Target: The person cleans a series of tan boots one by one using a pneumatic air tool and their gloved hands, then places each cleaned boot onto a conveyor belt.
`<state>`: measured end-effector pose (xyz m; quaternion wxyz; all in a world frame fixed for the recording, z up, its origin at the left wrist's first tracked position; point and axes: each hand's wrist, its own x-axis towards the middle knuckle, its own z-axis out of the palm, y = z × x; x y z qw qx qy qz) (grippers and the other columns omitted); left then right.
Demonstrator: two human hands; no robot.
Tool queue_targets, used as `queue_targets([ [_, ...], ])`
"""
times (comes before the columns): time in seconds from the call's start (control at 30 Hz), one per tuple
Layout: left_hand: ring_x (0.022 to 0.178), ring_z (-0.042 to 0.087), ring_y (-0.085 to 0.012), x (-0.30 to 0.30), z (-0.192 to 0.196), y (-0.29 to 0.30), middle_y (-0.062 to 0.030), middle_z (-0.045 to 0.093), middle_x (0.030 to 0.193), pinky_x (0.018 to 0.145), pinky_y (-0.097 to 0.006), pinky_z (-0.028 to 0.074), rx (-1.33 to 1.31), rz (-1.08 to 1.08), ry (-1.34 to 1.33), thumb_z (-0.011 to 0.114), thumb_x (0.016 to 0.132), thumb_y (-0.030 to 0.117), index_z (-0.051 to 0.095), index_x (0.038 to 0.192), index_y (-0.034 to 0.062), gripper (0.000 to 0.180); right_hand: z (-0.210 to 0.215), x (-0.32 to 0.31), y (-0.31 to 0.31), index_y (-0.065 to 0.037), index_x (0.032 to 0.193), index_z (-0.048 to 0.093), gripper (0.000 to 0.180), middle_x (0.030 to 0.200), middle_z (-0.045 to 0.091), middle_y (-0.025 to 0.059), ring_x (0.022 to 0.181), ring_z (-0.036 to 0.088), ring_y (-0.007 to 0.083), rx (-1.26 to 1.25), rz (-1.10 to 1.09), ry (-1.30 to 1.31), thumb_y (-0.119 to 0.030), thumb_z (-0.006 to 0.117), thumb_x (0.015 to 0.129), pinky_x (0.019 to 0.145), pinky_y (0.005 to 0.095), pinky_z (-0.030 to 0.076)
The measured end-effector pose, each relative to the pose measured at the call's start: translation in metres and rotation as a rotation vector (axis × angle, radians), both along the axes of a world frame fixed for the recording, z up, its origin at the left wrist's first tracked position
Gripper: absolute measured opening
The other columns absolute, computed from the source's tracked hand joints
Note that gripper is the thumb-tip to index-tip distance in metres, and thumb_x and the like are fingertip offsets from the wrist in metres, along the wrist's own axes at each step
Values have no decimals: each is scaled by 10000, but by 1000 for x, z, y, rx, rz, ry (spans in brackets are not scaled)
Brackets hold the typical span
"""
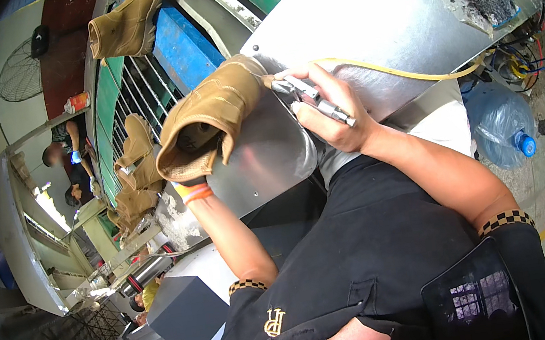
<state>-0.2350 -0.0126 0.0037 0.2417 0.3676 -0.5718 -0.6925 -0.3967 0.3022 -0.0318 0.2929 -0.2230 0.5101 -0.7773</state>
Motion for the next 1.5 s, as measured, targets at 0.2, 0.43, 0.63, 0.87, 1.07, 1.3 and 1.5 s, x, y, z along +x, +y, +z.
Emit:
queue_targets([
  [0.2,1264,519,-292,60,-1,41,-114,514,1402,1036,-494,470,330,73,105,584,947,430,458,1393,84,578,-1,6,-11,-27,1236,531,407,722,552,-5,610,471,46,66,22,-44,-114,567,840,564,245,397],
  [0.43,1160,594,-279,82,10,145,-94,536,1373,731,-360,605,252,166,-405,487,940,594,399,1445,147,681,-1,13,-15,-19,1205,501,409,643,567,46,563,528,113,68,8,-66,-156,607,835,571,284,427],
  [0.63,1033,662,-362,81,13,178,-228,547,1322,723,-376,631,553,53,-212,467,960,575,370,1439,13,744,-7,26,-16,-17,1192,502,401,641,559,40,552,510,113,-11,10,-84,-151,601,827,557,286,417],
  [0.87,1037,659,-348,36,18,228,-156,552,1329,715,-324,621,688,-56,-187,405,956,634,394,1426,50,749,-4,24,-2,-16,1175,515,406,675,574,59,595,532,121,0,-13,-91,-181,609,816,583,295,432],
  [1.07,1114,624,-355,15,17,241,-186,520,1359,812,-378,605,844,-94,-36,446,949,620,377,1431,26,768,2,15,24,-12,1158,549,332,776,580,16,633,488,54,42,74,-80,-114,559,842,582,243,415],
  [1.3,1291,490,-368,-5,14,253,-233,431,1436,1039,-449,463,1128,-191,241,449,961,586,281,1473,-13,806,21,-2,76,-16,1184,526,309,638,486,-21,499,414,43,75,198,-249,-79,531,881,456,230,339],
  [1.5,1339,436,-377,-58,17,269,-233,415,1454,1081,-466,429,1129,-220,130,457,933,636,262,1473,-26,877,44,-25,116,13,1225,518,341,600,449,-16,477,394,58,136,209,-183,-60,512,892,442,240,337],
])
